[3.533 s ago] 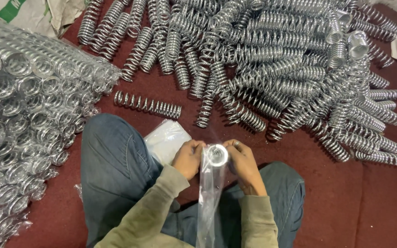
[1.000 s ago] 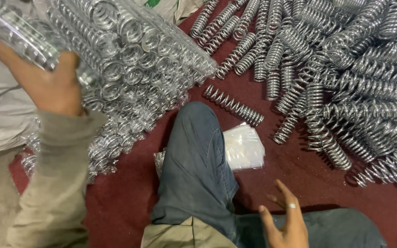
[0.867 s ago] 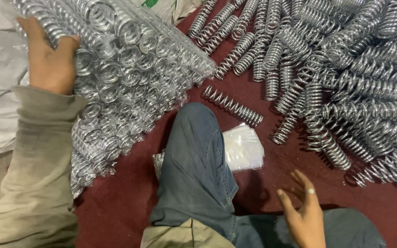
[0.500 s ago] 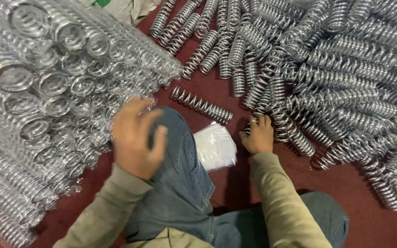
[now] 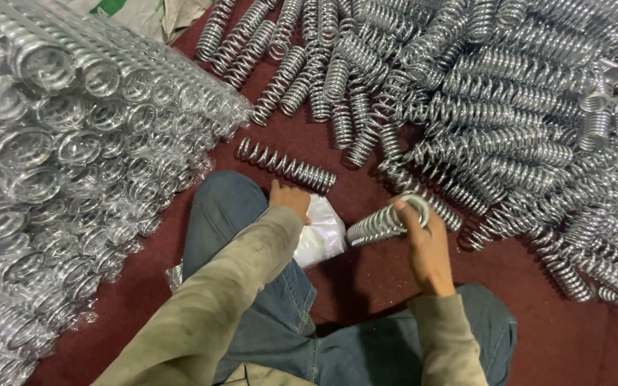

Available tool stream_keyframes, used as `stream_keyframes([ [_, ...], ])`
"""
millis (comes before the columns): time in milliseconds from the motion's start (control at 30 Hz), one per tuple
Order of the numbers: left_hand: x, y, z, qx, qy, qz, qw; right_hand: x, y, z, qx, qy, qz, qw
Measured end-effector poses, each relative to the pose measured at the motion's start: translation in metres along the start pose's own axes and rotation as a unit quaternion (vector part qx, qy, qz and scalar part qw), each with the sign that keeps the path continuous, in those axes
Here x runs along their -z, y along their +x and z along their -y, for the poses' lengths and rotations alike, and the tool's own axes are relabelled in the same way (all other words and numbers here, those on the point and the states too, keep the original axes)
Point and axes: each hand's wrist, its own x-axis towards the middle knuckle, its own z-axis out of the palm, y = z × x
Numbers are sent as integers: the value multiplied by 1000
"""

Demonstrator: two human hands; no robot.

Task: The person picks up metal springs one at a time from a large pile on the floor and places them into individual plastic bags.

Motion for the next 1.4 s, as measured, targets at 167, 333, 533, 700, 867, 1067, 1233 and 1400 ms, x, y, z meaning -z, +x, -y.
stream_keyframes([
  [167, 45, -41, -3, 64, -49, -84, 993, -27, -53, -26, -61, 23, -30, 997],
  [333, 52, -54, -7, 44, -18, -175, 983, -28, -62, -34, -27, 29, -51, 998],
  [533, 24, -34, -5, -11, -77, -38, 996, -23, -75, -20, 27, 30, -64, 997],
  [700, 39, -47, -6, 31, -72, -101, 992, -16, -88, -36, 91, 44, -135, 986],
  [867, 69, -77, -13, -27, -136, -489, 861, -2, -99, -5, 210, -10, -182, 961],
  [1067, 197, -193, -71, -333, -298, -558, 699, 6, -87, 49, 348, -43, -184, 918],
  [1233, 187, -259, -73, -165, -809, -123, 551, 1, -111, 37, 253, -19, -242, 937],
  [1400, 172, -286, -76, -114, -632, -306, 703, -6, -146, 39, 146, 222, -116, 957],
])
